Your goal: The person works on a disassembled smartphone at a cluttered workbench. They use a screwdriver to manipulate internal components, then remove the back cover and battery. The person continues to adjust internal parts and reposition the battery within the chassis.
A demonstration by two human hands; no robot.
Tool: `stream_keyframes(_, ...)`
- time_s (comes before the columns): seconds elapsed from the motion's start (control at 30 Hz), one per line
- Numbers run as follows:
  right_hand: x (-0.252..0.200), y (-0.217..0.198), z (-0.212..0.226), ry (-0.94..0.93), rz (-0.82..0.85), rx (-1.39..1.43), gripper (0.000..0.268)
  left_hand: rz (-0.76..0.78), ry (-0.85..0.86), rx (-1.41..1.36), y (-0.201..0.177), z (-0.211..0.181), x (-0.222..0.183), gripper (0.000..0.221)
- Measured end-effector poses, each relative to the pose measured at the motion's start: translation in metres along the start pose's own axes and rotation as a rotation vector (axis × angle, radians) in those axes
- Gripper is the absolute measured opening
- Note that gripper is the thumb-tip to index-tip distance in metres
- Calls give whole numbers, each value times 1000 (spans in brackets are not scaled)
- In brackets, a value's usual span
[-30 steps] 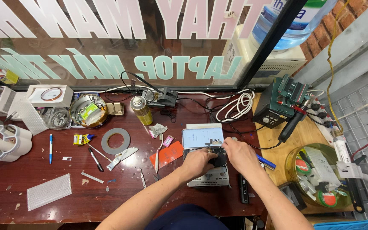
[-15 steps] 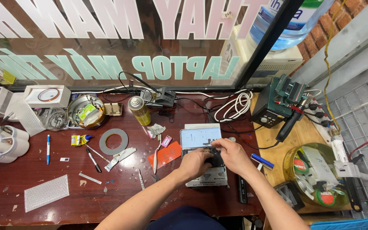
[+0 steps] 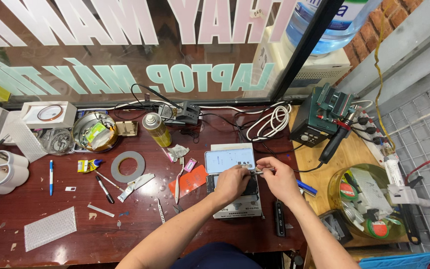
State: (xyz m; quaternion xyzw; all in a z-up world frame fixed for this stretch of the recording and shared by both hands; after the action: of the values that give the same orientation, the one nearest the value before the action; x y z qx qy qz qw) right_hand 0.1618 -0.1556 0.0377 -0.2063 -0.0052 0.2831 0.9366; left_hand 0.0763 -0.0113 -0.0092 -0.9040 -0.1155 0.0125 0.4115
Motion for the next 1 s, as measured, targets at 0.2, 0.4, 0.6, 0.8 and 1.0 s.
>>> stream_keyframes(0.2, -3, -11, -21, 47, -53, 199, 24, -86, -55, 87, -16, 19, 12, 15)
stream_keyframes(0.4, -6, -10, -30, 39, -30, 143, 26, -160, -94, 159, -27, 50, 28, 16)
stream_keyframes(0.6, -8, -8, -33, 55, -30, 113, 25, -162, -155, 162, -30, 56, 29, 16)
stream_keyframes(0.8, -8, -9, -29, 51, -46, 118, 26, 22, -68, 83, -22, 32, 1, 16)
stream_keyframes(1.0, -10, -9, -26, 90, -60, 94, 25, 157, 137, 130, -15, 4, -29, 35)
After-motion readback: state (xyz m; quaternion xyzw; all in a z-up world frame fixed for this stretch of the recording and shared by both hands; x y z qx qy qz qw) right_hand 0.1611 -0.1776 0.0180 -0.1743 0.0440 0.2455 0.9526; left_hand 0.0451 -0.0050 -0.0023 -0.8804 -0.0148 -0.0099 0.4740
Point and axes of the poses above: each hand's wrist, its own x-axis towards the middle knuckle, its own y-axis out of the palm, z = x × y, the point moved 4 cm from there along x, towards the middle knuckle, and after that the axes turned 8 degrees about x, right-handed, at the moved point
